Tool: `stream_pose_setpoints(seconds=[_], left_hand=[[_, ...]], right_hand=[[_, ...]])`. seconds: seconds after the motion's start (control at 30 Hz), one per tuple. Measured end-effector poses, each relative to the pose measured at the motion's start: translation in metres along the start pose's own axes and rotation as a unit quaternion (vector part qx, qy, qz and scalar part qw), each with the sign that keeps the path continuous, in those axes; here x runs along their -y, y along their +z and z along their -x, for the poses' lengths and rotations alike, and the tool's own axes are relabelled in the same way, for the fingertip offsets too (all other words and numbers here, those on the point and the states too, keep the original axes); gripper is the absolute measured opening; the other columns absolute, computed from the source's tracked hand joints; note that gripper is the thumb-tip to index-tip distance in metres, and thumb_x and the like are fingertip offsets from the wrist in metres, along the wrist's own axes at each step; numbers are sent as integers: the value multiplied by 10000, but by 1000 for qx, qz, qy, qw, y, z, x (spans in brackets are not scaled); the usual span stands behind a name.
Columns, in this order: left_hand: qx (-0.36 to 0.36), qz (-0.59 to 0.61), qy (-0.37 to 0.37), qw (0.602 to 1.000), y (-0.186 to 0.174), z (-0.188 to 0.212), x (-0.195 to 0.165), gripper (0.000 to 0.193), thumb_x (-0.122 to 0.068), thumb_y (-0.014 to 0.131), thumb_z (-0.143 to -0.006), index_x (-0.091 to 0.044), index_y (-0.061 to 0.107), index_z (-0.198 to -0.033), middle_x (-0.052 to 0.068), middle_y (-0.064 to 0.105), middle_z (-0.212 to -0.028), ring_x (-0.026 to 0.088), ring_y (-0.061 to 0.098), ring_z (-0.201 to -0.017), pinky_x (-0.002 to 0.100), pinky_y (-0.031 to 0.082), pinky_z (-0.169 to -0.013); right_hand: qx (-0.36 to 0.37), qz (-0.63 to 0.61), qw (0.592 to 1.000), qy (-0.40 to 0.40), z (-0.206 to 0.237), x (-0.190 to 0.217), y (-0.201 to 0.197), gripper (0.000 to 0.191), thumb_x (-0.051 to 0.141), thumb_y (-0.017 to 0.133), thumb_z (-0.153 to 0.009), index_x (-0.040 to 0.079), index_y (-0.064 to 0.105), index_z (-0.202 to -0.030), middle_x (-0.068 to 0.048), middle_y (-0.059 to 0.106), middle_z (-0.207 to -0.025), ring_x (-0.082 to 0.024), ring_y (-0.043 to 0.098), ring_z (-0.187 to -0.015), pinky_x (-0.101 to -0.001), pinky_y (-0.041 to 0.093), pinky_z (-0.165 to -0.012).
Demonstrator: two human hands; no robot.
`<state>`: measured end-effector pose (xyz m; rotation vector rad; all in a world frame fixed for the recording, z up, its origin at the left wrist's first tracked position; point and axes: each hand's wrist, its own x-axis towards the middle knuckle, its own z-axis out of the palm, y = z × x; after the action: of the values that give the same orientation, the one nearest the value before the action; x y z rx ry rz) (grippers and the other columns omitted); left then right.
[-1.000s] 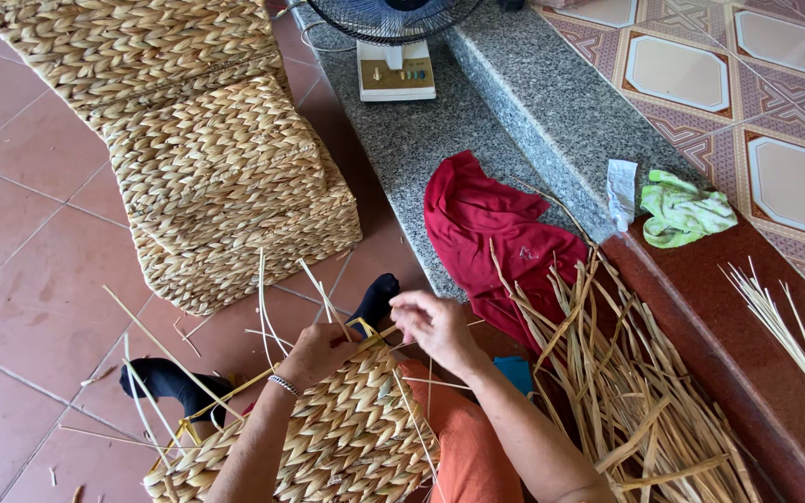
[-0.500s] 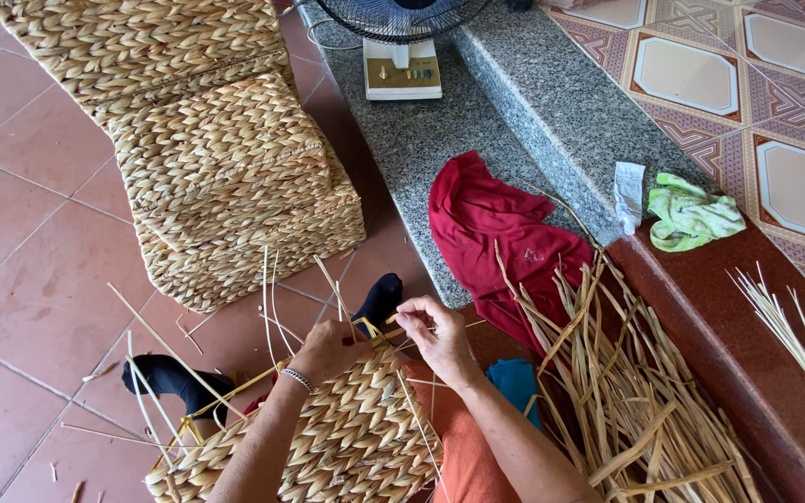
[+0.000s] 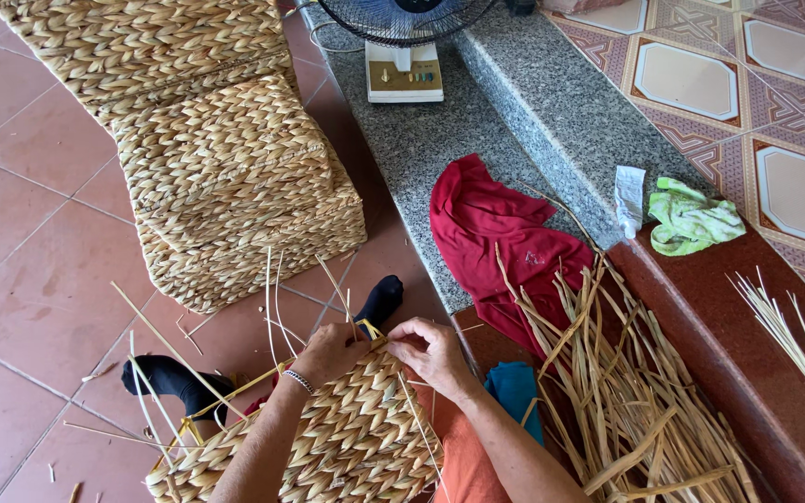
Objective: The person sits on the floor weaving a water hyacinth basket, threading and tightening thin stalks around the woven body and yellow rim frame. Near the end they use scissors to trim excess stalk ends from the basket surface.
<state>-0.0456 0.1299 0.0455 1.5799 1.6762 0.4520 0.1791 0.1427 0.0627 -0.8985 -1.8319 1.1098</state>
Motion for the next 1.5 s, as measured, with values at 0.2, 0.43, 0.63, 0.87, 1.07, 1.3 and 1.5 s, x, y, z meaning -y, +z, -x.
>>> stream_pose_setpoints(seconds=[0.2,0.43,0.63,0.87,1.07,1.3,1.5], left_hand=[[-6,6,13,1000,-2,2,0,256,-289,795,-766,-68,801,-894,90,771,-750,204,749,-688,365,596,-679],[-10,1,-8,1000,6,-5,8,249,-290,757,-812,-78,807,-931,111,771,-746,208,752,-690,371,594,-699],[8,19,1,1000,6,-8,12,260,-296,723,-822,-66,802,-914,101,773,-747,197,753,-701,362,596,-716],[36,41,-31,998,6,-9,13,257,-297,700,-839,-66,794,-900,81,747,-694,166,717,-641,361,574,-680],[35,94,8,995,-1,-5,8,210,-233,709,-851,-69,806,-940,88,703,-661,119,598,-609,335,523,-583],[65,94,-18,993,-10,3,-4,260,-233,842,-756,-33,792,-914,41,762,-758,102,683,-657,285,570,-602],[84,149,3,985,-11,3,1,269,-217,836,-779,-1,807,-937,70,749,-731,99,648,-601,279,530,-543]], right_hand=[[-77,31,996,-23,1,8,0,149,-34,719,-897,11,731,-1039,-72,760,-934,-126,739,-819,-252,591,-692],[-95,61,988,-101,1,20,9,145,-22,759,-871,7,712,-1006,-88,739,-930,-182,727,-802,-297,582,-671],[-49,177,964,-194,6,25,15,196,-63,709,-858,-7,697,-1045,-108,668,-950,-277,690,-865,-377,580,-746],[-114,164,961,-193,4,29,12,187,-62,730,-848,0,702,-1023,-105,665,-920,-272,682,-820,-380,557,-694],[-94,165,966,-173,-3,26,23,168,-42,752,-856,24,694,-999,-86,671,-921,-265,684,-833,-383,552,-715],[-41,228,950,-210,2,21,26,196,-40,728,-833,0,686,-1020,-109,579,-938,-291,611,-883,-402,534,-763],[-6,254,936,-246,5,27,16,311,-73,683,-788,-6,682,-1092,-114,583,-979,-298,598,-892,-408,530,-778]])
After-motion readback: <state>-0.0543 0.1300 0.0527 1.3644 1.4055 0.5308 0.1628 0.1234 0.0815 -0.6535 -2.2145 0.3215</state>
